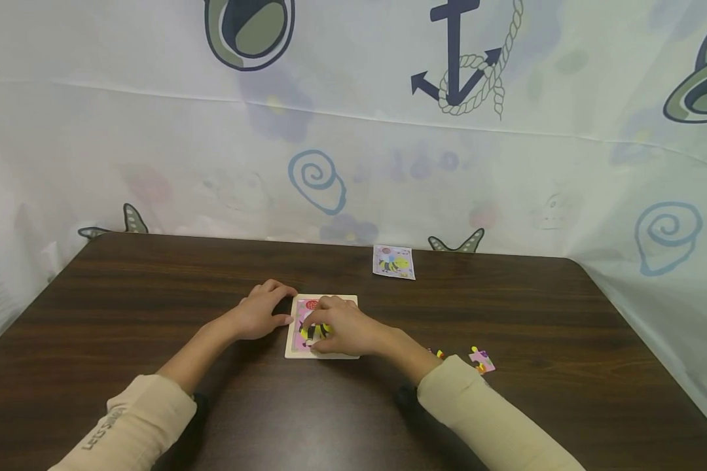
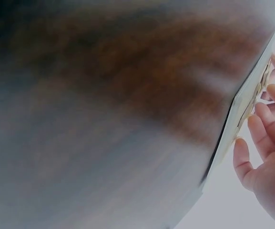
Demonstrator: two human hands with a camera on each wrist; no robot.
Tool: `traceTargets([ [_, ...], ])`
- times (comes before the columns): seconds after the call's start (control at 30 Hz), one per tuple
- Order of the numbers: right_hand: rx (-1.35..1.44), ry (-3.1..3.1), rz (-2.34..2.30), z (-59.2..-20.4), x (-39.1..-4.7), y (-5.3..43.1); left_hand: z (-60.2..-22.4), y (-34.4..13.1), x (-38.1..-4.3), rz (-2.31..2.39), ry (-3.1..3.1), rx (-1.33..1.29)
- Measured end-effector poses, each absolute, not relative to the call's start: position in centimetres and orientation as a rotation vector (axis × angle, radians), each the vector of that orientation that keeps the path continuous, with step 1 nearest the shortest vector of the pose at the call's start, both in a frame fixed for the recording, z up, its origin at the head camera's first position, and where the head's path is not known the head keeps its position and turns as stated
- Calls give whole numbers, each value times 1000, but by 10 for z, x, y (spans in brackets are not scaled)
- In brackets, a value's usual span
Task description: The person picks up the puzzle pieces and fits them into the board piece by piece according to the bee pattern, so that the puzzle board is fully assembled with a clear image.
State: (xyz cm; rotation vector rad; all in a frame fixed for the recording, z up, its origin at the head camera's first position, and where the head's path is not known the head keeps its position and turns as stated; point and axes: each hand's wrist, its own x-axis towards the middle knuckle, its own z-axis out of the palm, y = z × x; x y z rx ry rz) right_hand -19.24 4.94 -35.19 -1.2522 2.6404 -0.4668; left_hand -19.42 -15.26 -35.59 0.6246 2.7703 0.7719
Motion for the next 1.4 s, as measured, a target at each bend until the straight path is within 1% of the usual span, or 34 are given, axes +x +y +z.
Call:
traceTargets([
  [0.3,-1246,2638,-461,-350,-192,50,-360,-154,-196,784,2793,670],
  [1.2,-1323,2617,-443,-351,-194,50,-357,-153,-196,746,2779,633],
  [1.4,-1288,2631,-407,-351,-192,49,-355,-152,-194,755,2770,638],
])
